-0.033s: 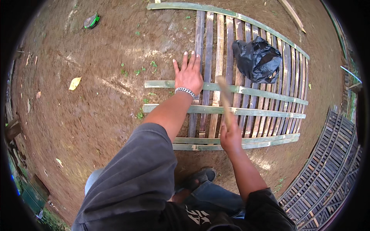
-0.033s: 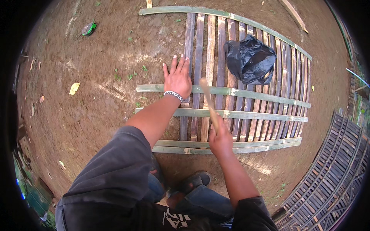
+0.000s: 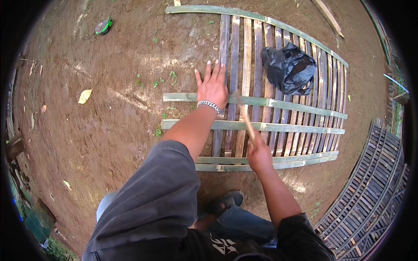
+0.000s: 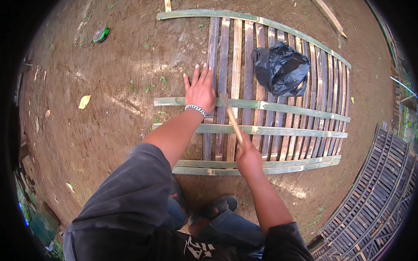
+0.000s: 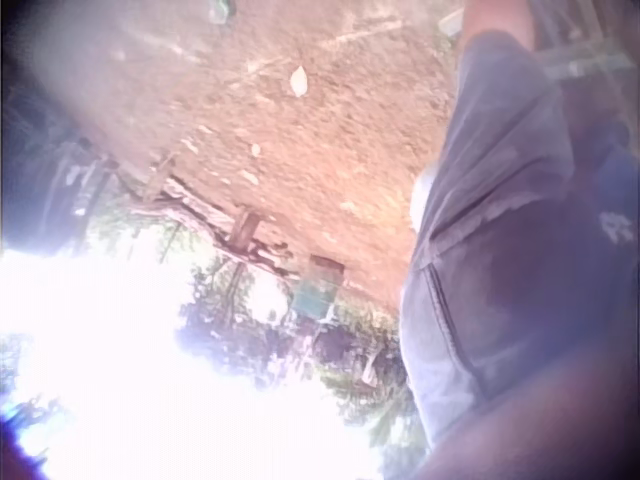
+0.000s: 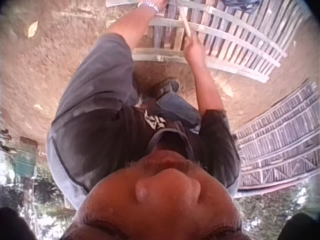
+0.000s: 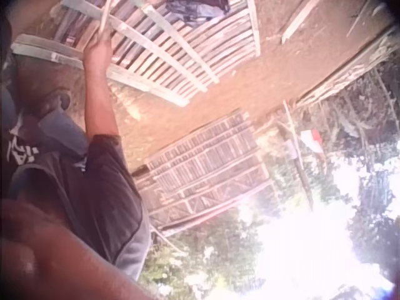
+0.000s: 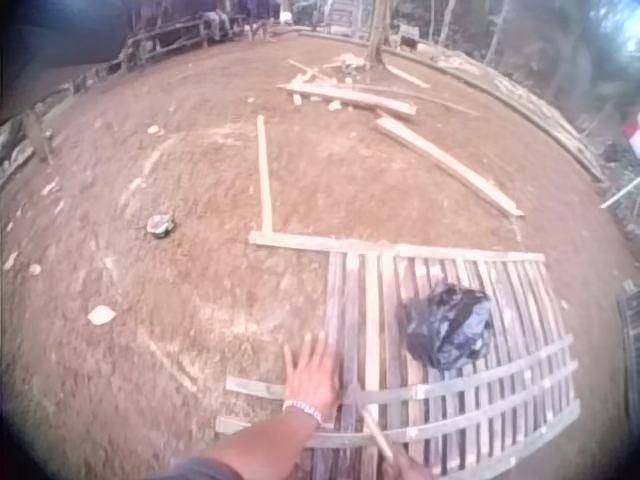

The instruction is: The person uses a hammer to drive nails into a wooden lattice structure laid on the ground. They repeatedly pick up nails from a black plastic bag, position them on the slats, and hammer them in to secure the frame.

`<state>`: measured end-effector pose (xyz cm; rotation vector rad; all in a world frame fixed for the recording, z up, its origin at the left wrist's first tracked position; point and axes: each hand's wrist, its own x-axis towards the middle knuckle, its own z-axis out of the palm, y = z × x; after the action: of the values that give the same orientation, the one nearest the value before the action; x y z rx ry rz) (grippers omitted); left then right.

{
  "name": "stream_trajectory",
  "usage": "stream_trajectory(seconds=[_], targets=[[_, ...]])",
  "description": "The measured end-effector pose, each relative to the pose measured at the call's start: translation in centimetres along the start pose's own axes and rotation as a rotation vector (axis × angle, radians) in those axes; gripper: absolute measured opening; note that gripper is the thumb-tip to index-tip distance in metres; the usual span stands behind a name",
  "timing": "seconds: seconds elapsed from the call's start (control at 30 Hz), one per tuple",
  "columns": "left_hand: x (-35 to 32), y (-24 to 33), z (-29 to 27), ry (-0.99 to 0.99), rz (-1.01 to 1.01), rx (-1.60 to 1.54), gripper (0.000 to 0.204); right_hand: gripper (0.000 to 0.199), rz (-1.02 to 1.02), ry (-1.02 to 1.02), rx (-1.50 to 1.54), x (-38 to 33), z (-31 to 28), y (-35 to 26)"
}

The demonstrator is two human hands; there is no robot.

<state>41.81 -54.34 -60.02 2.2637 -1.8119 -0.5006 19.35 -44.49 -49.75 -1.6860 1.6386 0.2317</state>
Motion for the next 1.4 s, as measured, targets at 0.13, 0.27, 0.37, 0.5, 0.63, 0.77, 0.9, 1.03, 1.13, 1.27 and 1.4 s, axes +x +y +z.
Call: stream_trajectory(seconds=[0.13, 0.27, 0.37, 0.5, 0.63, 0.77, 0.9, 1.03, 1.13, 1.27, 1.4], targets=[[0.0, 0.6, -0.4, 0.006, 0.012, -0.030, 0.062, 0.051, -0.095, 0.238, 0.245, -2.0, 1.3, 4.0], [0.0, -0.2, 0.0, 0.029, 0.008, -0.025, 0.055, 0.049, 0.092, 0.276, 0.409, -3.8, 1.9, 6.9], [-0.3, 0.4, -0.6, 0.063, 0.030, -0.106, 0.053, 0.049, 0.187, 0.405, 0.524, -5.0, 2.7, 8.0], [-0.7, 6.2, -3.0, 0.387, 0.395, -0.383, 0.049, 0.049, 0.223, 0.520, 0.678, -5.5, 4.8, 10.5], [4.5, 15.7, -4.2, 0.267, 0.956, -0.656, 0.020, 0.051, 0.331, 0.596, 0.876, -6.1, 6.2, 9.8], [11.4, 18.8, -2.5, -0.061, 0.508, -0.136, 0.025, 0.050, 0.343, 0.603, 0.984, -7.5, 6.6, 8.6], [14.1, 15.9, 0.7, -0.193, 0.336, 0.173, 0.029, 0.051, 0.358, 0.547, 1.166, -10.2, 5.3, 7.0], [11.7, 16.2, 0.5, -0.098, 0.305, 0.105, 0.030, 0.054, 0.390, 0.551, 1.068, -11.8, 7.1, 8.5], [11.7, 16.1, -0.3, -0.114, 0.328, 0.094, 0.027, 0.055, 0.404, 0.537, 1.051, -11.7, 7.1, 8.5], [12.0, 16.4, -0.6, -0.115, 0.402, 0.127, 0.027, 0.055, 0.353, 0.560, 1.057, -11.1, 6.9, 8.6], [12.2, 15.9, -1.0, -0.031, 0.467, 0.061, 0.021, 0.054, 0.355, 0.483, 1.198, -11.1, 4.9, 7.1]])
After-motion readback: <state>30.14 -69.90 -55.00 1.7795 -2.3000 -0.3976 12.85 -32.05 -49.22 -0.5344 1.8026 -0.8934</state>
